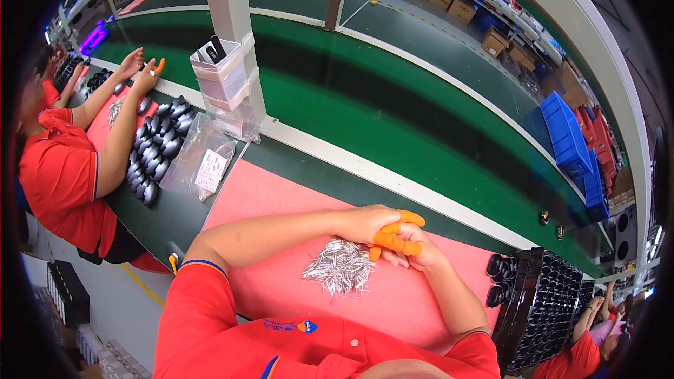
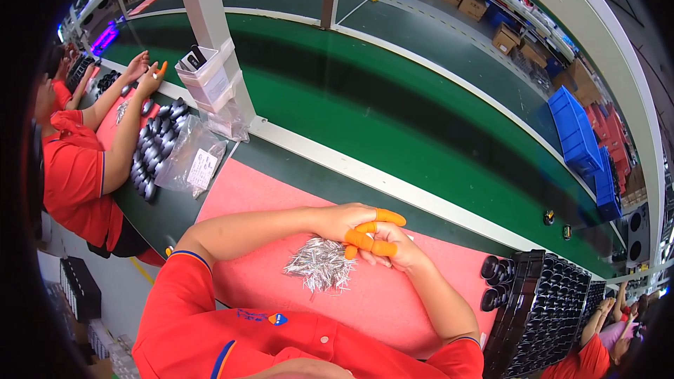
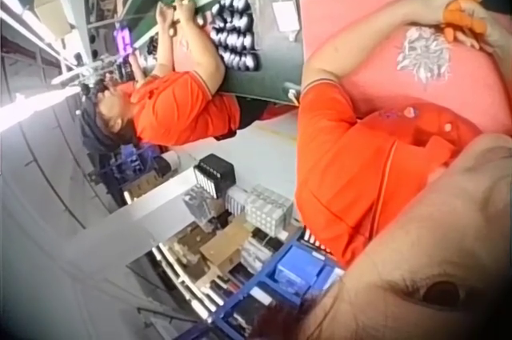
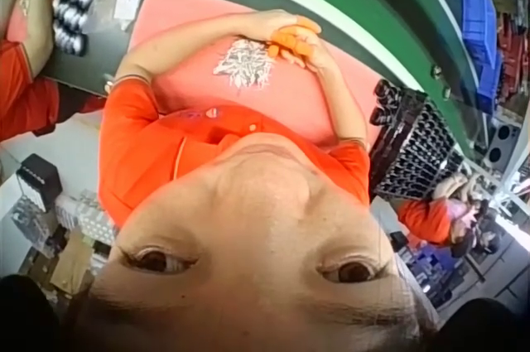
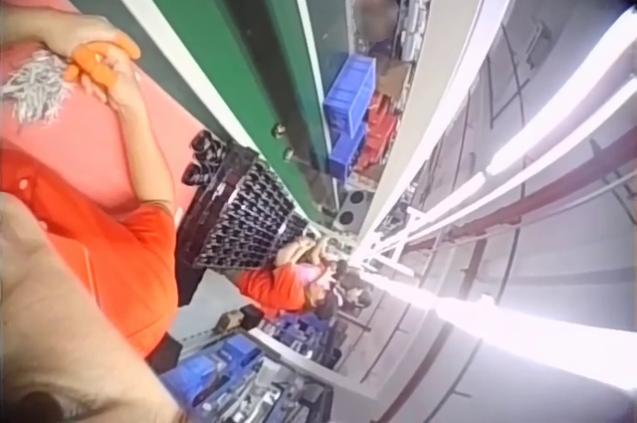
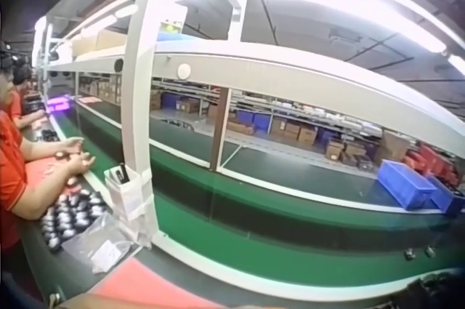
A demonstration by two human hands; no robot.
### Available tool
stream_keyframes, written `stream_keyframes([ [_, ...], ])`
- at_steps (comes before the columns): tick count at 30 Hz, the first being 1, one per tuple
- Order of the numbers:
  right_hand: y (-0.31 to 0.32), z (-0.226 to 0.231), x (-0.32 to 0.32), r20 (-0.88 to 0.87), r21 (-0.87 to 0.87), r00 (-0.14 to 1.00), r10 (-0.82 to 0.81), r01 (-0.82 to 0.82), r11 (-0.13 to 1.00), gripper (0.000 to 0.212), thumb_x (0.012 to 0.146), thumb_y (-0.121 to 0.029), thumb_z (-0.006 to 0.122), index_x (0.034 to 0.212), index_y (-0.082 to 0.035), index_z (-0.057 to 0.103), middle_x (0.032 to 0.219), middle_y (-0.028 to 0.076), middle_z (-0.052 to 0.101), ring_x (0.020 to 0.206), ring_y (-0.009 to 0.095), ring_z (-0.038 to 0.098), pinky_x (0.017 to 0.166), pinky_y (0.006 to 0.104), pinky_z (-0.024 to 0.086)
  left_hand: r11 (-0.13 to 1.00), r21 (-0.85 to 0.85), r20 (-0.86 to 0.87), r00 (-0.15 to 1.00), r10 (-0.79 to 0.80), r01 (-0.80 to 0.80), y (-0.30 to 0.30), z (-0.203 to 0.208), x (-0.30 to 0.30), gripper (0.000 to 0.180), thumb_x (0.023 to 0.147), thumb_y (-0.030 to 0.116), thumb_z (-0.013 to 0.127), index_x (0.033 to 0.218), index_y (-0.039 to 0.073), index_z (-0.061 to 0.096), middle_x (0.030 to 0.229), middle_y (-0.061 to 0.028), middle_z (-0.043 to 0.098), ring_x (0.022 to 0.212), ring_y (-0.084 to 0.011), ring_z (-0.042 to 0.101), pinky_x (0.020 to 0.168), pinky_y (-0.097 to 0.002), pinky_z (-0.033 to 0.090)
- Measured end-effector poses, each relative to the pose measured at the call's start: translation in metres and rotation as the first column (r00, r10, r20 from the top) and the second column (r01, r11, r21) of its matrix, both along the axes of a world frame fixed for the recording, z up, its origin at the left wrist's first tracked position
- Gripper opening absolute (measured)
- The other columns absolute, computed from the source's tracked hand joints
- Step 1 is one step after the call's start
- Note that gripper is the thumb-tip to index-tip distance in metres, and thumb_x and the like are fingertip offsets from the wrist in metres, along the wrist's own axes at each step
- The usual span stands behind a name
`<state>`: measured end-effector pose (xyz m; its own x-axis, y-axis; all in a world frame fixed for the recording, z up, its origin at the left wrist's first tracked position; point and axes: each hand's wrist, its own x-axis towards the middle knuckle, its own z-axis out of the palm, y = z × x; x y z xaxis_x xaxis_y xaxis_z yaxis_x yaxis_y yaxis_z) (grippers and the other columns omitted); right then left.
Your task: The person assembles small electronic components by hand, inserting metal pins into orange plastic housings.
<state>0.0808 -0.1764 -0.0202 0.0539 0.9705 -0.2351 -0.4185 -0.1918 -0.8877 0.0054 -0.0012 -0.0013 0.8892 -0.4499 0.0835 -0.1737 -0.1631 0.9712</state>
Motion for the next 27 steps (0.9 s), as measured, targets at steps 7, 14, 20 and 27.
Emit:
stream_keyframes([
  [7,0.002,0.007,0.003,0.017,-0.018,1.0,0.002,-0.002,1.0,0.048,0.081,-0.041,0.065,0.101,0.002,0.06,0.064,0.006,0.059,0.04,0.003,0.042,0.036,0.0158,0.028,1.0,-0.01,0.011,1.0,0.011,-0.011,-0.001,0.0,-0.001,0.07,0.085,0.042,0.062,0.137,0.0,0.038,0.109,-0.0191,0.062,0.101,-0.0253,0.062,0.085,-0.0335,0.047],
  [14,0.001,0.005,0.001,-0.013,-0.024,1.0,-0.006,0.005,1.0,0.043,0.081,-0.036,0.065,0.101,0.002,0.06,0.065,0.006,0.06,0.041,0.003,0.042,0.036,0.0158,0.029,1.0,0.004,-0.029,1.0,0.005,-0.005,-0.001,0.001,0.001,0.072,0.084,0.041,0.063,0.138,0.0,0.037,0.111,-0.0189,0.061,0.101,-0.025,0.061,0.085,-0.0339,0.047],
  [20,-0.001,0.003,0.002,0.007,-0.043,1.0,0.003,-0.002,0.999,0.042,0.081,-0.035,0.064,0.1,0.002,0.06,0.063,0.006,0.059,0.041,0.003,0.042,0.036,0.0158,0.028,1.0,0.014,-0.027,1.0,0.004,-0.004,-0.001,0.005,-0.001,0.071,0.085,0.039,0.063,0.138,0.001,0.036,0.111,-0.0186,0.061,0.102,-0.0253,0.061,0.086,-0.034,0.046],
  [27,0.0,0.002,0.0,-0.002,-0.019,1.0,-0.012,0.012,1.0,0.042,0.08,-0.036,0.064,0.098,0.001,0.06,0.062,0.006,0.058,0.041,0.003,0.042,0.036,0.0156,0.028,1.0,-0.019,-0.025,1.0,-0.016,0.015,0.0,0.0,0.0,0.073,0.084,0.041,0.063,0.138,0.001,0.036,0.112,-0.0191,0.061,0.103,-0.0257,0.061,0.087,-0.0339,0.046],
])
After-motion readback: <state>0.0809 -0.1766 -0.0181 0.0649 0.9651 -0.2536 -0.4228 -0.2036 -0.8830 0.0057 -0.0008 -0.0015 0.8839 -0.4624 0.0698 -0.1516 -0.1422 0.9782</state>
